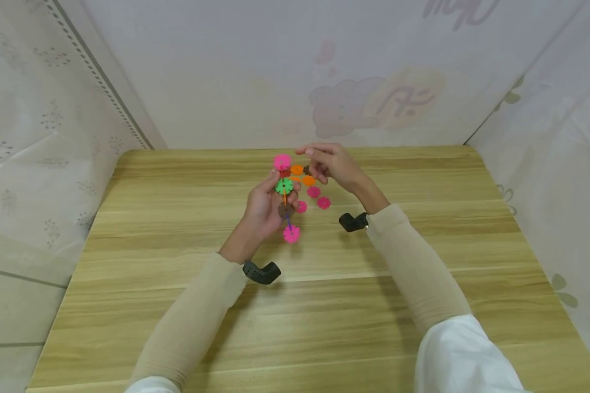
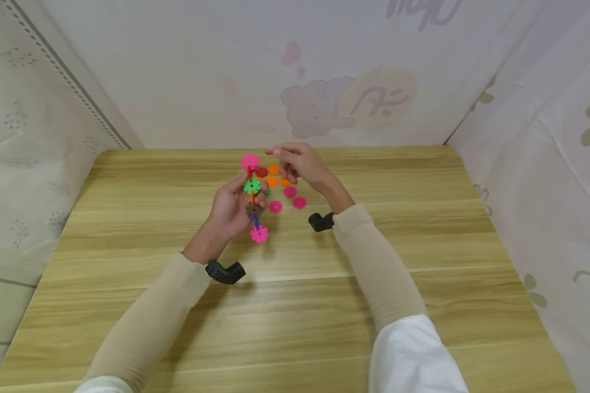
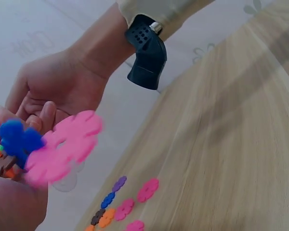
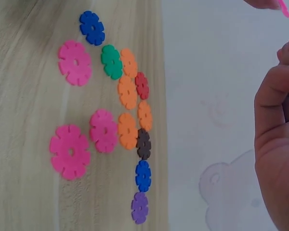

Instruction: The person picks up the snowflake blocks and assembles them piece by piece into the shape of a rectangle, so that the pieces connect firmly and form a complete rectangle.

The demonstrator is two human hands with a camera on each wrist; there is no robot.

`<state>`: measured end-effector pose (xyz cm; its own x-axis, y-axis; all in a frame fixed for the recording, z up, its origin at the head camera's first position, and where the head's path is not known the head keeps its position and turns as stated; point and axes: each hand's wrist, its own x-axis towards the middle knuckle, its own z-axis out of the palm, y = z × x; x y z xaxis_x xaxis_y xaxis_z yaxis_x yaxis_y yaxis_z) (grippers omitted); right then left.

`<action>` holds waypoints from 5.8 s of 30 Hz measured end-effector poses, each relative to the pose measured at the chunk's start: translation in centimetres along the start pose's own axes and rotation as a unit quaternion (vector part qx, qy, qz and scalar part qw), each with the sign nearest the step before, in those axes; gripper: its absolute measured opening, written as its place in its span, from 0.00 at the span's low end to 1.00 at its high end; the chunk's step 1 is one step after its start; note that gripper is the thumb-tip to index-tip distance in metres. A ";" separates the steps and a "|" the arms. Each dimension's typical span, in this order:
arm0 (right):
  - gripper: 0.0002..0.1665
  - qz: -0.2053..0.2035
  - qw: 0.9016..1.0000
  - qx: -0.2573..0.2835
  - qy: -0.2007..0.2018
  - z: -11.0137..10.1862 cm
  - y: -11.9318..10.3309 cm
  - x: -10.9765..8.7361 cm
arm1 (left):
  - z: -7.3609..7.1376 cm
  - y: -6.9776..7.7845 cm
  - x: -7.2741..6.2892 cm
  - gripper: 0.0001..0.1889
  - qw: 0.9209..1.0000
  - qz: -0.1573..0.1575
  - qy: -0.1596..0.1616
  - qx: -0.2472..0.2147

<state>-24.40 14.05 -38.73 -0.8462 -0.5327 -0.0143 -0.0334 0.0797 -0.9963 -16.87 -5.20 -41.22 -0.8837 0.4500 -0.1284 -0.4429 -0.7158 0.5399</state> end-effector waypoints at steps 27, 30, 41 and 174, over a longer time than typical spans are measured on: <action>0.20 0.116 0.981 -0.029 0.153 -2.3 4.1 1.0 | -0.2 1.6 -0.7 0.12 0.998 0.024 0.046 0.039; 0.21 0.129 0.977 -0.043 0.162 -2.8 5.1 1.2 | -0.2 1.7 -0.7 0.12 0.997 0.026 0.051 0.046; 0.23 0.177 0.965 -0.068 0.178 -3.5 7.2 1.0 | -0.6 1.6 -0.7 0.11 0.997 0.037 0.052 0.046; 0.11 0.095 0.993 0.064 -0.021 3.0 -0.7 -0.8 | -0.4 0.3 -0.5 0.20 0.959 0.099 0.087 0.253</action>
<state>-22.16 11.90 -38.30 -0.8077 -0.5533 -0.2037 0.1949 0.0756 -0.9779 -16.64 -5.82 -41.37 -0.9740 0.2051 -0.0958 -0.1740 -0.4076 0.8964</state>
